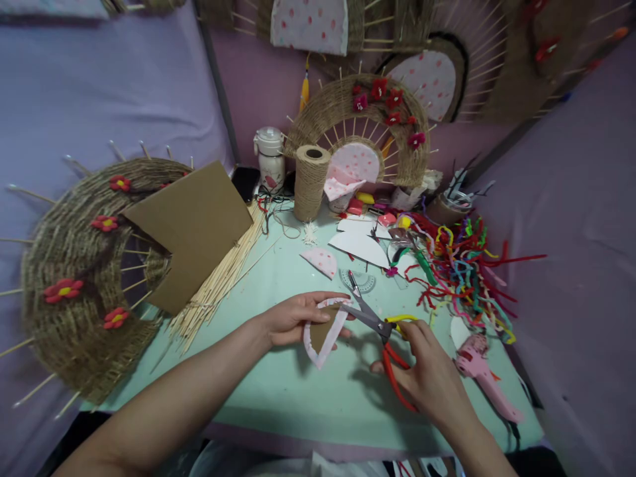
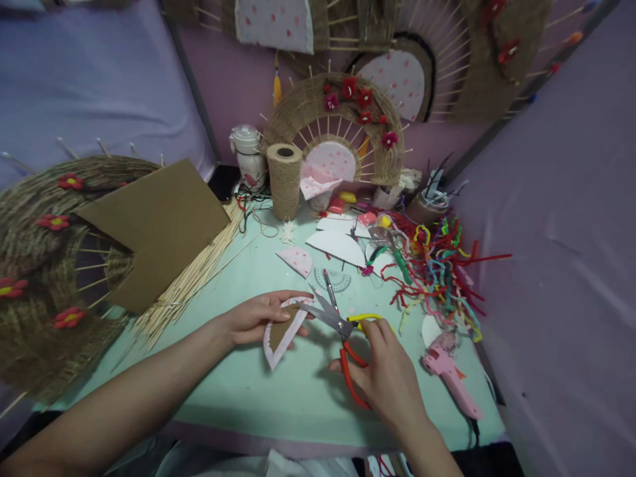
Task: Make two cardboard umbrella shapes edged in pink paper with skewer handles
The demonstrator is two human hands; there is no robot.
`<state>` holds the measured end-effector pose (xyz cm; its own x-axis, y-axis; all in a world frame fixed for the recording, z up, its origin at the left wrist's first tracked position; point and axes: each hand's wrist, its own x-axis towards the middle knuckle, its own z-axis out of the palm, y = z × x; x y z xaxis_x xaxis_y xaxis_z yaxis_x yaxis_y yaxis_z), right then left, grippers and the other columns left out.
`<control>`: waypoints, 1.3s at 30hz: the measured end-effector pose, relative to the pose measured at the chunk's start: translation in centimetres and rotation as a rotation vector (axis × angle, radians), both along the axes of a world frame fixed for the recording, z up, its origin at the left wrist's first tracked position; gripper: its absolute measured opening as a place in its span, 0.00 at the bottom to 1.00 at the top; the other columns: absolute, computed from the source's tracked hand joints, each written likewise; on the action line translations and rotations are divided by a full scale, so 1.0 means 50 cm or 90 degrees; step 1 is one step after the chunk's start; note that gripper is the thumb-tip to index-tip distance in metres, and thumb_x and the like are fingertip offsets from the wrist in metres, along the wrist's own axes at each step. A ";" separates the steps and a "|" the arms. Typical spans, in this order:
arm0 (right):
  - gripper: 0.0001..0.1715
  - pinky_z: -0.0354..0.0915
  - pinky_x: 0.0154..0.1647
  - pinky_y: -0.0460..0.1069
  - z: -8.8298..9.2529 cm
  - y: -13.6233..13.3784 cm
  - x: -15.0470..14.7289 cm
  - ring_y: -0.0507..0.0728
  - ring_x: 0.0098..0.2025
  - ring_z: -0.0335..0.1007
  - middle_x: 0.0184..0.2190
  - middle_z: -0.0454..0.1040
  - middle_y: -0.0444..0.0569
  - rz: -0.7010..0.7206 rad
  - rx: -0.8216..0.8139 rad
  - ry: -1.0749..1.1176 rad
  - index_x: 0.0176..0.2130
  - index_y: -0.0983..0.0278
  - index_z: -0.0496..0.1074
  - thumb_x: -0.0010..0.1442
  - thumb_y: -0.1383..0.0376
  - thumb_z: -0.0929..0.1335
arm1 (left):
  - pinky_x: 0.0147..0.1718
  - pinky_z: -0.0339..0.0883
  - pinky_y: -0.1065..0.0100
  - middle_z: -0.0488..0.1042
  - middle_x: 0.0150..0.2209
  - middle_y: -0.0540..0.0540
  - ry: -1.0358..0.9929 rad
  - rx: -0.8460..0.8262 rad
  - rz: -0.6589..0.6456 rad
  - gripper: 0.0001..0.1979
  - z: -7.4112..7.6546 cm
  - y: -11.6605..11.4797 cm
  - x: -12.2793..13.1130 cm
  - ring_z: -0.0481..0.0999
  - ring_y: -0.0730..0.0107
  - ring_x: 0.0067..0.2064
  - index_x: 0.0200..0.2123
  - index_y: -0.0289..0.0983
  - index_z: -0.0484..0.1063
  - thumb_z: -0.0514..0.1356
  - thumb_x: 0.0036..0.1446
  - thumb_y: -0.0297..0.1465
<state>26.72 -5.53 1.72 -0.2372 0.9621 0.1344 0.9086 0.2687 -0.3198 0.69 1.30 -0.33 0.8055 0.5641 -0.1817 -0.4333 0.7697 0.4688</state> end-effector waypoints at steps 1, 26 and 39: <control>0.22 0.66 0.35 0.49 0.001 -0.001 0.002 0.60 0.41 0.70 0.42 0.68 0.51 0.003 0.002 -0.006 0.46 0.60 0.63 0.55 0.55 0.69 | 0.35 0.76 0.59 0.76 0.47 0.37 0.004 0.000 -0.010 0.23 0.001 0.000 0.000 0.79 0.52 0.43 0.53 0.35 0.69 0.62 0.51 0.21; 0.18 0.57 0.23 0.45 0.003 -0.023 0.024 0.54 0.27 0.68 0.29 0.72 0.46 -0.013 -0.013 -0.027 0.33 0.60 0.69 0.60 0.49 0.64 | 0.35 0.73 0.64 0.77 0.47 0.34 0.059 0.009 -0.085 0.21 0.001 -0.001 -0.005 0.80 0.55 0.42 0.50 0.33 0.71 0.63 0.51 0.23; 0.22 0.59 0.23 0.50 -0.059 -0.023 0.069 0.61 0.25 0.69 0.23 0.72 0.52 -0.307 -0.100 -0.027 0.30 0.62 0.66 0.53 0.46 0.62 | 0.49 0.66 0.50 0.74 0.51 0.33 0.089 0.004 0.072 0.21 -0.003 0.001 0.002 0.76 0.50 0.49 0.51 0.35 0.69 0.61 0.52 0.21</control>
